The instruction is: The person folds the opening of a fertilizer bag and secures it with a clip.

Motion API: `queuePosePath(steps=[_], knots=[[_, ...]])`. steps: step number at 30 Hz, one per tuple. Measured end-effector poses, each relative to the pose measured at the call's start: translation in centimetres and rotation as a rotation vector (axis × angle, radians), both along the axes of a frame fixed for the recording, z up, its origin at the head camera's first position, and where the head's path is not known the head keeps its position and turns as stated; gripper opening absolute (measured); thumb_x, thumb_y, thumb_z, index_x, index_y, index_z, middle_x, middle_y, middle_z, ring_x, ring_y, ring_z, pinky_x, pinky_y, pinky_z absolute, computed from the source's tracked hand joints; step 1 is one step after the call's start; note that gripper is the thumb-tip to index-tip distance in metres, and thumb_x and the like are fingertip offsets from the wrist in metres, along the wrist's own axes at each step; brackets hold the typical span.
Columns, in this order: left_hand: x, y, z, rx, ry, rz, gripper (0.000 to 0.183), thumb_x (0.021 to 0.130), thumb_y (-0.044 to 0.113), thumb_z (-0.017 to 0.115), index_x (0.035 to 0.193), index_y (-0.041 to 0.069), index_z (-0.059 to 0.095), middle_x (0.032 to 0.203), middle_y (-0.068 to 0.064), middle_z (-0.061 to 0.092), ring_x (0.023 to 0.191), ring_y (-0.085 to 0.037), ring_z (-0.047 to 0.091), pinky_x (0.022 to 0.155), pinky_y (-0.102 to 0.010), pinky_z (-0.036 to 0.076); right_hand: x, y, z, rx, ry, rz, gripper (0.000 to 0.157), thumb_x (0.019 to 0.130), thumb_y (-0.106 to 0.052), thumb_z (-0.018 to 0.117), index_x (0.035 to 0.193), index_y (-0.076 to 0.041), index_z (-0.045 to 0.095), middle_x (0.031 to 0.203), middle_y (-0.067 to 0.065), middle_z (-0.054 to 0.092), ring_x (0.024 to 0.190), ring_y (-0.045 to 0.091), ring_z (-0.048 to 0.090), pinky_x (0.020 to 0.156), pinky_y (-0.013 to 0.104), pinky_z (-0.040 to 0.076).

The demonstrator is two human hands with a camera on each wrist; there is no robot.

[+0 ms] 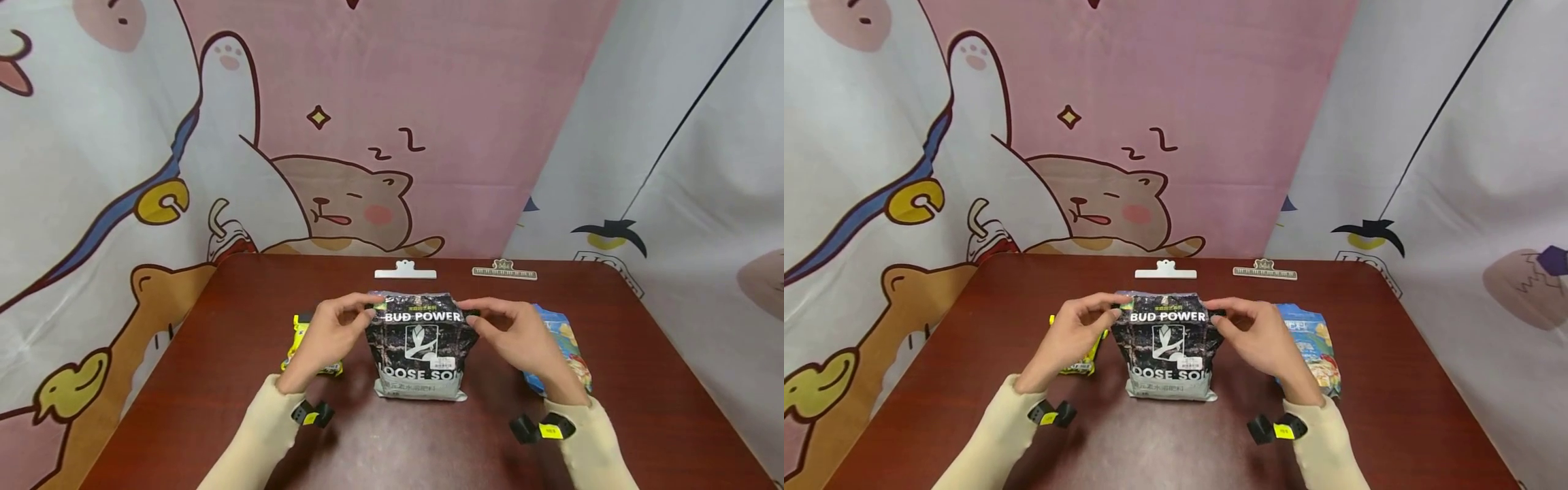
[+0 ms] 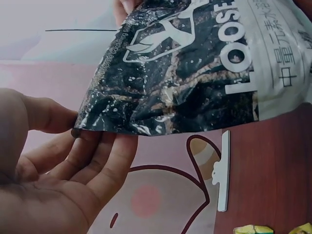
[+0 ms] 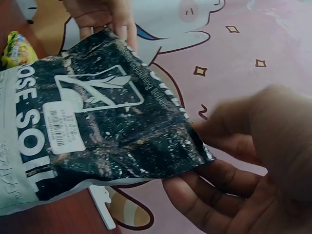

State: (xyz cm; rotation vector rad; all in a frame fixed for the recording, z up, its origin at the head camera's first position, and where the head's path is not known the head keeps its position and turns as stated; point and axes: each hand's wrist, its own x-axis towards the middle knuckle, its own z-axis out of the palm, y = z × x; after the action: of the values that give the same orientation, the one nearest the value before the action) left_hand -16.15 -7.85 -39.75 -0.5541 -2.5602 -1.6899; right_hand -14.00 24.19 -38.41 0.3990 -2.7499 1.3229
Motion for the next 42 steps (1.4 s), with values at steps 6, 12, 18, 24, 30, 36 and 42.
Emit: queuePosePath(steps=[6,12,18,24,30,36,42], knots=[[0.2,-0.1,-0.2,-0.013,0.027,-0.038,0.028,0.094,0.020,0.075,0.122,0.023,0.075,0.088,0.000,0.068,0.064,-0.012,0.059,0.060,-0.023,0.045,0.2,-0.5,-0.5,-0.015,0.103,0.062,0.037,0.088,-0.027,0.083,0.124,-0.030,0.074,0.076,-0.004,0.065,0.053,0.010,0.048,0.051,0.026,0.042],[0.0,-0.5,-0.7,-0.056,0.086,-0.073,0.036,0.087,0.020,0.084,0.122,0.025,0.074,0.089,0.005,0.072,0.071,-0.014,0.065,0.056,-0.023,0.043,-0.1,-0.9,-1.1,0.001,0.205,0.048,0.033,0.085,-0.025,0.085,0.117,-0.032,0.077,0.087,-0.009,0.066,0.055,0.007,0.044,0.054,0.024,0.042],[-0.1,-0.5,-0.9,-0.069,0.157,-0.081,0.027,0.088,0.021,0.083,0.114,0.024,0.078,0.106,0.011,0.076,0.078,-0.008,0.070,0.064,-0.027,0.054,-0.1,-0.8,-1.3,0.036,0.254,0.049,0.028,0.085,-0.023,0.085,0.111,-0.032,0.080,0.080,-0.013,0.061,0.059,0.007,0.041,0.056,0.023,0.039],[-0.4,-0.6,-1.0,-0.070,0.178,-0.105,0.020,0.089,0.020,0.082,0.108,0.025,0.080,0.099,0.013,0.075,0.081,-0.008,0.072,0.074,-0.029,0.060,-0.2,-0.6,-1.4,0.055,0.236,0.046,0.021,0.087,-0.022,0.084,0.103,-0.034,0.081,0.085,-0.014,0.062,0.060,0.008,0.044,0.057,0.024,0.041],[-0.6,-0.8,-1.4,-0.094,0.202,-0.097,0.014,0.089,0.026,0.082,0.103,0.029,0.081,0.088,0.014,0.069,0.081,-0.005,0.066,0.074,-0.028,0.059,-0.2,-0.7,-1.5,0.060,0.223,0.053,0.013,0.089,-0.021,0.082,0.101,-0.027,0.082,0.107,-0.008,0.064,0.068,0.007,0.053,0.059,0.026,0.046],[-0.7,-0.9,-1.5,-0.110,0.224,-0.103,0.010,0.090,0.029,0.081,0.100,0.026,0.082,0.087,0.010,0.060,0.078,-0.007,0.061,0.070,-0.029,0.055,-0.2,-0.8,-1.5,0.103,0.222,0.024,0.011,0.089,-0.026,0.081,0.100,-0.029,0.082,0.093,-0.014,0.065,0.067,0.007,0.049,0.060,0.026,0.043],[-1.0,-0.8,-1.2,-0.131,0.244,-0.134,0.010,0.092,0.027,0.079,0.102,0.026,0.081,0.090,0.016,0.072,0.076,-0.009,0.066,0.068,-0.029,0.056,-0.5,-1.0,-1.4,0.135,0.205,0.046,0.006,0.094,-0.027,0.076,0.097,-0.027,0.081,0.087,-0.015,0.065,0.068,0.007,0.051,0.063,0.026,0.044]])
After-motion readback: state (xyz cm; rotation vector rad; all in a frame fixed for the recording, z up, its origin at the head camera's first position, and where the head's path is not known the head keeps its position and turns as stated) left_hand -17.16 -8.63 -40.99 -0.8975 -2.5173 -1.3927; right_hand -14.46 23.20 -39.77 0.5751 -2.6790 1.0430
